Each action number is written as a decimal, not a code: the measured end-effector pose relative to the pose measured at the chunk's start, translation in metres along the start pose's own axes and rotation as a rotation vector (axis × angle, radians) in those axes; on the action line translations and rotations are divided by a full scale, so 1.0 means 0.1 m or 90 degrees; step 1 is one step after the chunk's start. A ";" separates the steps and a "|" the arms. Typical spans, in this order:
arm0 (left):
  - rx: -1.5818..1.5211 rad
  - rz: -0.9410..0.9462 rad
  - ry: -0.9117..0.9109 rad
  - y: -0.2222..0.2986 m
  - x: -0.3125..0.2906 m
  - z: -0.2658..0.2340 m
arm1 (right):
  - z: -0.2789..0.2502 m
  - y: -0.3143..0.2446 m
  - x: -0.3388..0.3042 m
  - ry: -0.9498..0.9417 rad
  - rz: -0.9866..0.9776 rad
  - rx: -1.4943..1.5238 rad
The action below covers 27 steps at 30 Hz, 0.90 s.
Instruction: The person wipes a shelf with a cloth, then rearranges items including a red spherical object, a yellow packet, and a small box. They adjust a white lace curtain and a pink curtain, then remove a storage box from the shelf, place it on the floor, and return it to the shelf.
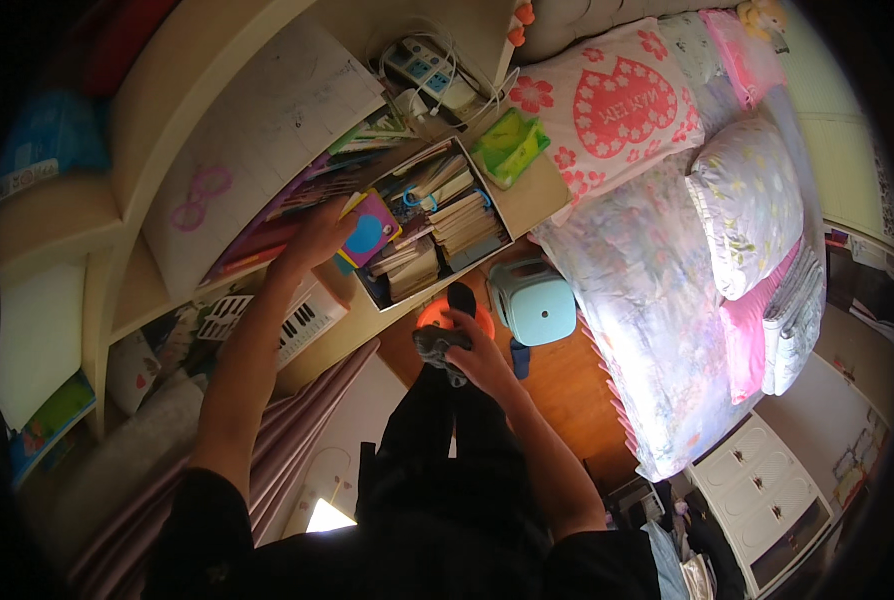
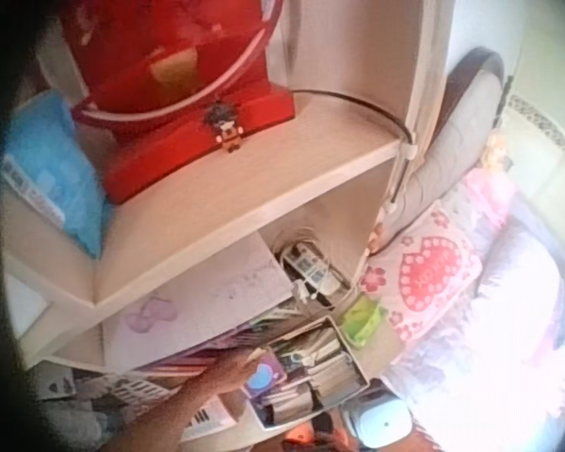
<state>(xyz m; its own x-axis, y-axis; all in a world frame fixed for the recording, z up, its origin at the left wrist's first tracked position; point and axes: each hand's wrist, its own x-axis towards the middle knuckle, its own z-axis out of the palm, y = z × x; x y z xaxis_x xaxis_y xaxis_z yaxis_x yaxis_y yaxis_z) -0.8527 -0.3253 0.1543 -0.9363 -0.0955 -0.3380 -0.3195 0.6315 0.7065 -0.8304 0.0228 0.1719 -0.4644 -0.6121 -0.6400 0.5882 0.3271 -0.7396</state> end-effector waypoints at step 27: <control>0.292 0.233 0.194 0.57 -0.62 0.39 | 0.27 -0.63 0.52 0.057 0.040 0.248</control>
<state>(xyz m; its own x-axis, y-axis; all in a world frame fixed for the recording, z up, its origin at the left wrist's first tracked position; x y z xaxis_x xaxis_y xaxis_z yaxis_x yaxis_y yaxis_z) -0.8068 -0.2533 0.1907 -0.9936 0.0163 0.1116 0.0581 0.9220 0.3827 -0.8738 -0.0489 0.1912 -0.4653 -0.5288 -0.7098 0.8159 0.0546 -0.5756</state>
